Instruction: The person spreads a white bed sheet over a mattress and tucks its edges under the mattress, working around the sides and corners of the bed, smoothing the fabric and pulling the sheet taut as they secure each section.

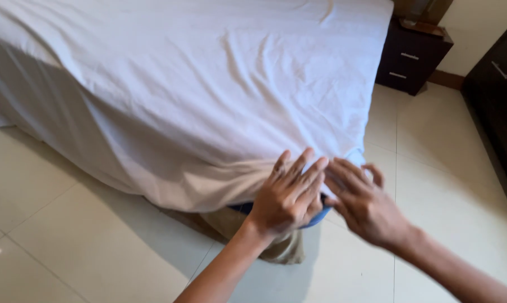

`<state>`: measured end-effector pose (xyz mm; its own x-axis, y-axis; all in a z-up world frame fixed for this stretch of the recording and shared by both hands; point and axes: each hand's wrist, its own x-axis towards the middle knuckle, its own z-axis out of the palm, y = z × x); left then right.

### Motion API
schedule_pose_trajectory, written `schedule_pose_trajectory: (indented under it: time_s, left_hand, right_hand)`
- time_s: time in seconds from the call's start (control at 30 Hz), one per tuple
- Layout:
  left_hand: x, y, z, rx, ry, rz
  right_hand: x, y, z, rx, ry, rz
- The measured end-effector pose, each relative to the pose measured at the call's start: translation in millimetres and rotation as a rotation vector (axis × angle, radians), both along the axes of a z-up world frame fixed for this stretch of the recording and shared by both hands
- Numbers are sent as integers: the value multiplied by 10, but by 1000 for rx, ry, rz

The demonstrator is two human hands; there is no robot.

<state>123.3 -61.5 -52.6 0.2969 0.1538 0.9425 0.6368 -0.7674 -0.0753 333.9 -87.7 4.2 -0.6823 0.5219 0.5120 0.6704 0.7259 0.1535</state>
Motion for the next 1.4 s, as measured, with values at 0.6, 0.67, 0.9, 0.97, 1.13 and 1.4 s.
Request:
schedule_pose_trajectory:
  time_s: [0.6,0.67,0.9,0.97,1.13,1.4]
  left_hand:
    - [198,-392,-493,-163,249,-13]
    - [202,-403,-553,-185,279,17]
    - [287,-602,-582,-221,353,267]
    - [280,-686,-653,-248,332,251]
    - [264,-842,-878,-342,394,245]
    - [315,-972,-1026,-411,340,201]
  right_hand:
    - [410,-102,-719,58,116,329]
    - [430,-105,-775,83,135,293]
    - [406,-147,-895,-19,194,302]
    - [385,-157,-931,-22,202,342]
    - [361,-210,-1117,-147,218,443]
    - [420,-196,-1217,-113,215,505]
